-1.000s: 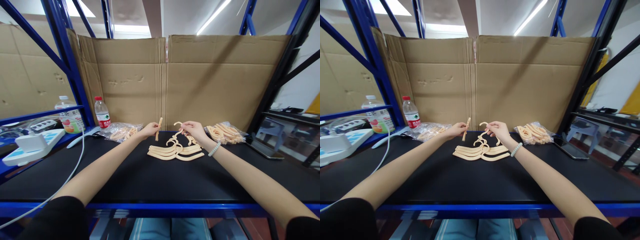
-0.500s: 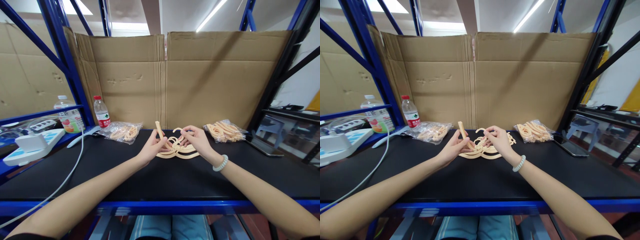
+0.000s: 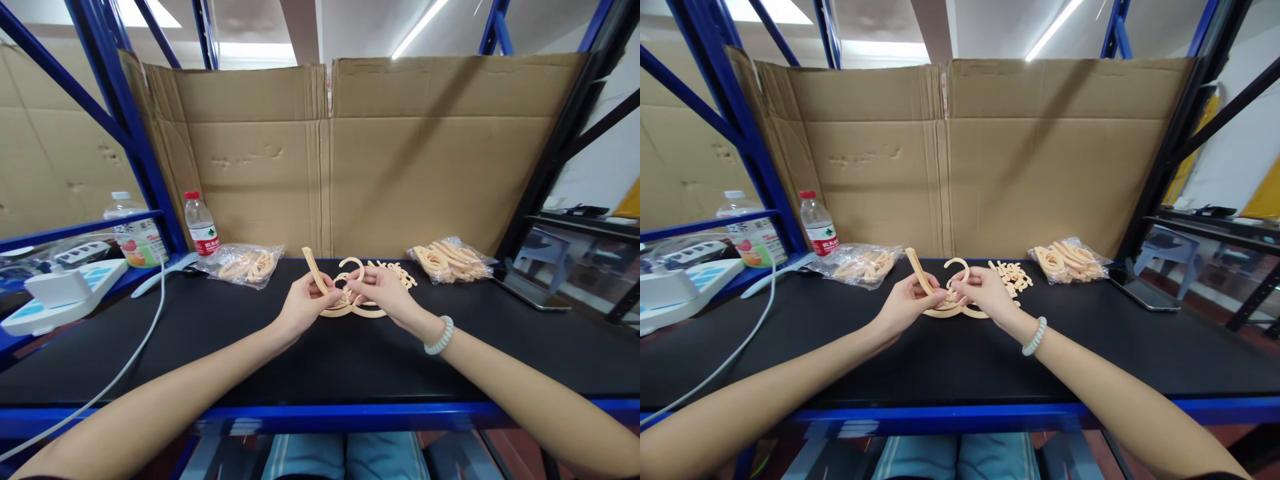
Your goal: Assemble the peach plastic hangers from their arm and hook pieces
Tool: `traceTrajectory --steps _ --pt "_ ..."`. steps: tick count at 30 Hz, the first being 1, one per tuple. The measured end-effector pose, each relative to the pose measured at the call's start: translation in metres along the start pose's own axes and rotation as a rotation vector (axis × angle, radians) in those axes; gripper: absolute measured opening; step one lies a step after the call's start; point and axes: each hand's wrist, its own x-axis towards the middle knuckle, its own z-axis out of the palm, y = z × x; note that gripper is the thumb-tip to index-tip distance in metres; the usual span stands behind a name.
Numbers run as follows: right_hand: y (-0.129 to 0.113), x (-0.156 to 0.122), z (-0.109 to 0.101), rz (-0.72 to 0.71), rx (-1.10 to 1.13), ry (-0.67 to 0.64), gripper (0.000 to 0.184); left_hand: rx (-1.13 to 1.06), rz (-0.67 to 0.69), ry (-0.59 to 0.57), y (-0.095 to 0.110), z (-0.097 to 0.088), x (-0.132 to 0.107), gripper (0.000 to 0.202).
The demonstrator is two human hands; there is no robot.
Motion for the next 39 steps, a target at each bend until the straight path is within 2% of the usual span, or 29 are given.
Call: traceTrajectory --steps 6,12,18,24,33,39 --pt "0.002 -0.002 0.005 -0.025 -0.033 -0.051 0.023 -0.039 0.051 -0.013 -0.002 0.002 -0.003 0.034" --pt "0.001 0.002 -0.007 0.005 0.013 -0.019 0.025 -0.091 0.078 -0.055 0.001 0.004 -0.002 0.031" --pt "-0.001 0.004 -0.019 0.169 0.142 -0.152 0.030 -0.045 0.150 0.060 0.004 0.002 -0.003 0.025" --pt "-0.001 0.003 -0.019 0.262 0.219 -0.257 0.029 -0.010 0.170 0.047 0.001 0.000 -0.004 0.023" --pt "0.002 0.005 -0.022 0.288 0.211 -0.281 0.024 0.019 0.210 0.034 -0.002 0.001 -0.003 0.021" --pt "0.005 0.004 -0.019 0.270 0.205 -0.230 0.028 0.039 0.225 0.027 -0.004 0.001 -0.005 0.021"
